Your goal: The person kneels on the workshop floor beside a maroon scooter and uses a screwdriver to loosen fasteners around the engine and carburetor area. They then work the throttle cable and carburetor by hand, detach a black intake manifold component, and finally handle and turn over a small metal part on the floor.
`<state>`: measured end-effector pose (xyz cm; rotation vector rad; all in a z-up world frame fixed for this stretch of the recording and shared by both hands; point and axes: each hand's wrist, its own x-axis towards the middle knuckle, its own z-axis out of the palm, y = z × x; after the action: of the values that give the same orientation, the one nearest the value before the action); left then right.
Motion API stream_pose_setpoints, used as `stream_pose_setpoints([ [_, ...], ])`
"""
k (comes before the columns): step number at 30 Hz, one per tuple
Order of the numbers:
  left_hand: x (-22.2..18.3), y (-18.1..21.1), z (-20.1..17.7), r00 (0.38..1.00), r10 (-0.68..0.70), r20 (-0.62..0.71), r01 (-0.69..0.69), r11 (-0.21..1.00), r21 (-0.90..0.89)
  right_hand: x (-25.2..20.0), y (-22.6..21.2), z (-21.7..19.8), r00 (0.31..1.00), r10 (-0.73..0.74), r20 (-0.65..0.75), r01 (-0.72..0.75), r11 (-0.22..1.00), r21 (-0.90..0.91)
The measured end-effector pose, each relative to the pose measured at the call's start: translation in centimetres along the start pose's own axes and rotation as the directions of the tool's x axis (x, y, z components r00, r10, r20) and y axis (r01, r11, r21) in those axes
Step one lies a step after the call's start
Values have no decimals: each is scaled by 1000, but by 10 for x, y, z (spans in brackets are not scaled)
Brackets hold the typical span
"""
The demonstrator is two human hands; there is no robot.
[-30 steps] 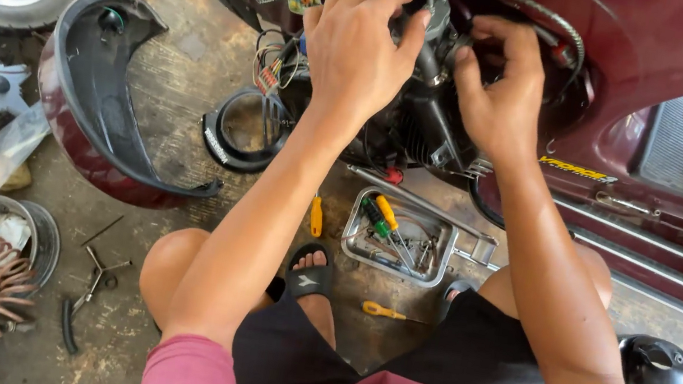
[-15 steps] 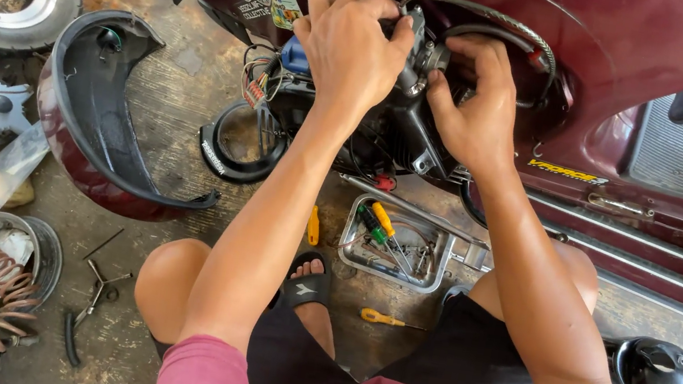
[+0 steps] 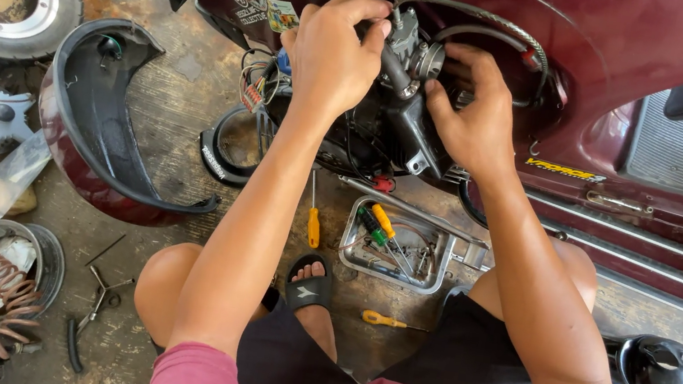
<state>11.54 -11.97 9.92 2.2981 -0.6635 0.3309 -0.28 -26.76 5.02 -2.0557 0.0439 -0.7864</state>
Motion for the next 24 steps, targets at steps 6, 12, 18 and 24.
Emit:
stream_pose_setpoints([
  [6,2,-4,10,984,102,-146,-111,992,-53,9,10,-7,993,101,65,-96,992,-78],
  [12,-1,10,7,963,182,-200,-191,981,-28,6,17,-3,990,127,56,-122,989,-84],
  [18,0,7,6,955,207,-212,-218,976,-28,5,19,-1,995,90,37,-88,994,-64],
  [24,0,5,9,953,208,-219,-220,975,-33,5,15,-2,994,105,42,-102,991,-81],
])
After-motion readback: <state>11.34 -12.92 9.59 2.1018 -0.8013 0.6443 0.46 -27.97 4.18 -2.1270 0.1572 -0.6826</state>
